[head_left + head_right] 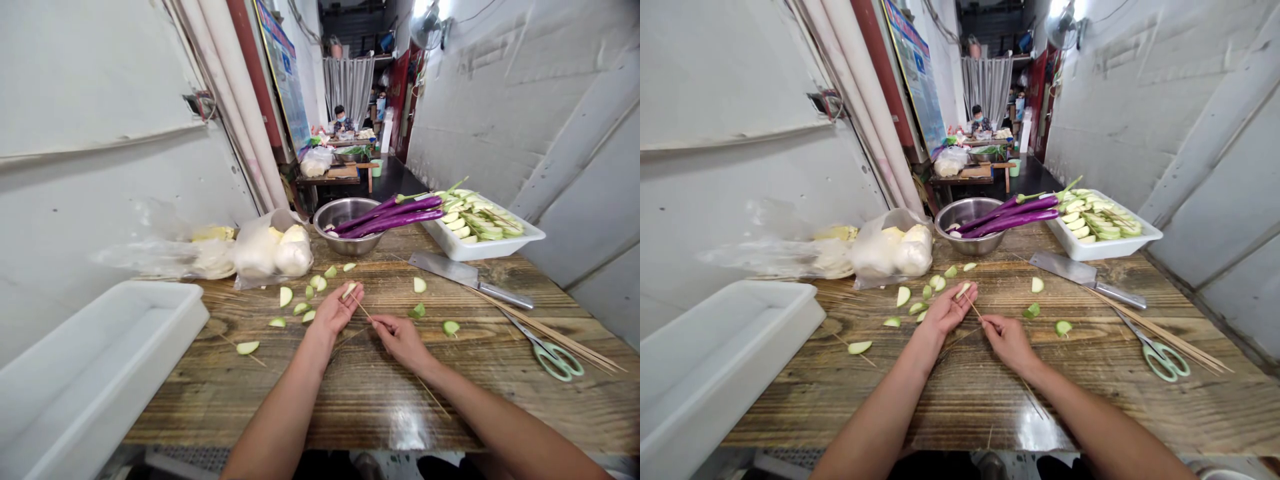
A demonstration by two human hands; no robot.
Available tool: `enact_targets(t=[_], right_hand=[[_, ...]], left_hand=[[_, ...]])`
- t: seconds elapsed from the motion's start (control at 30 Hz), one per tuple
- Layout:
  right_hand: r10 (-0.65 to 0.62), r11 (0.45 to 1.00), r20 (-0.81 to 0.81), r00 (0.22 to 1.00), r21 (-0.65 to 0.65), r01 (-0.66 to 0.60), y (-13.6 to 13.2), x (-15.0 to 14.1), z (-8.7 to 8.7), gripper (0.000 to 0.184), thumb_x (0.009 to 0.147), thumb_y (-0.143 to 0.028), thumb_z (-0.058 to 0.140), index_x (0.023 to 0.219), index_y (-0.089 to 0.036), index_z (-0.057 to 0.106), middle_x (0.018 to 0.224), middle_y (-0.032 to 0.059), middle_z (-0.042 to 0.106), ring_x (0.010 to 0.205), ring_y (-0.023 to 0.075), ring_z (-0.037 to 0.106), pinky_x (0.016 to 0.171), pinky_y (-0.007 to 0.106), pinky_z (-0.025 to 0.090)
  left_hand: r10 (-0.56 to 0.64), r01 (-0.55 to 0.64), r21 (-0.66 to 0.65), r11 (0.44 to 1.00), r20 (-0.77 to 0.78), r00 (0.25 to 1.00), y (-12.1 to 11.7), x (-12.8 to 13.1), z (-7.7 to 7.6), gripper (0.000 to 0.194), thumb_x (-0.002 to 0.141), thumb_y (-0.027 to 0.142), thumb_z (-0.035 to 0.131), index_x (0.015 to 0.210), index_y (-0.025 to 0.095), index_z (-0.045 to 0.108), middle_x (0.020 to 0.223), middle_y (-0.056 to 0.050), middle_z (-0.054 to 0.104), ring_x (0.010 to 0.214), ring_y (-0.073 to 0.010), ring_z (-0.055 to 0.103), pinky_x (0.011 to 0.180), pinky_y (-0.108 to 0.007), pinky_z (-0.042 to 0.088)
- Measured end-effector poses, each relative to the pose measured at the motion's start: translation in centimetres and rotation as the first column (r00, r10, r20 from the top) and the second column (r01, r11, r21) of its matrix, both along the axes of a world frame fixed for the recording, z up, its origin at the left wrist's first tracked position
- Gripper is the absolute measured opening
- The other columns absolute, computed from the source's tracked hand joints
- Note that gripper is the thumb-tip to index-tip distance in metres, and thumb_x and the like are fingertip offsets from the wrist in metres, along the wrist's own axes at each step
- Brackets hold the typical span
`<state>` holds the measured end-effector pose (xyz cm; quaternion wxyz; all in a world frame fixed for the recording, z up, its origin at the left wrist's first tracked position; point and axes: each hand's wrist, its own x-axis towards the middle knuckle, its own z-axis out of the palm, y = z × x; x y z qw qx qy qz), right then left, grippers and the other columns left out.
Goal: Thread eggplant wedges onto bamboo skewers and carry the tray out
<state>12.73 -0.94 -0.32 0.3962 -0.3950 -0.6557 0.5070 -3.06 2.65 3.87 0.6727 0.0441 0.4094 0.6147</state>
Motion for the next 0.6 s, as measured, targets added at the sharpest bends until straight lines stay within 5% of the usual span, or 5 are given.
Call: enact_targets(t=[0.6], right_hand=[[-0.013, 1.0, 0.017, 1.0, 0.012, 0.013, -0.14, -0.13, -0.36, 0.037, 0.081, -0.041, 0.042, 0.091, -0.015, 0.067, 0.041, -0.0036, 0.043, 0.043, 0.012, 0.042, 0.043, 0.023, 0.034]], left_hand=[[-0.046, 0.047, 0.017, 0.999, -0.098, 0.994, -0.19, 0.28, 0.26, 0.009, 0.08, 0.005, 0.051, 0.082, 0.007, 0.059, 0.082, -0.015, 0.068, 0.079, -0.0195, 0.067, 0.073, -0.03, 0.056]])
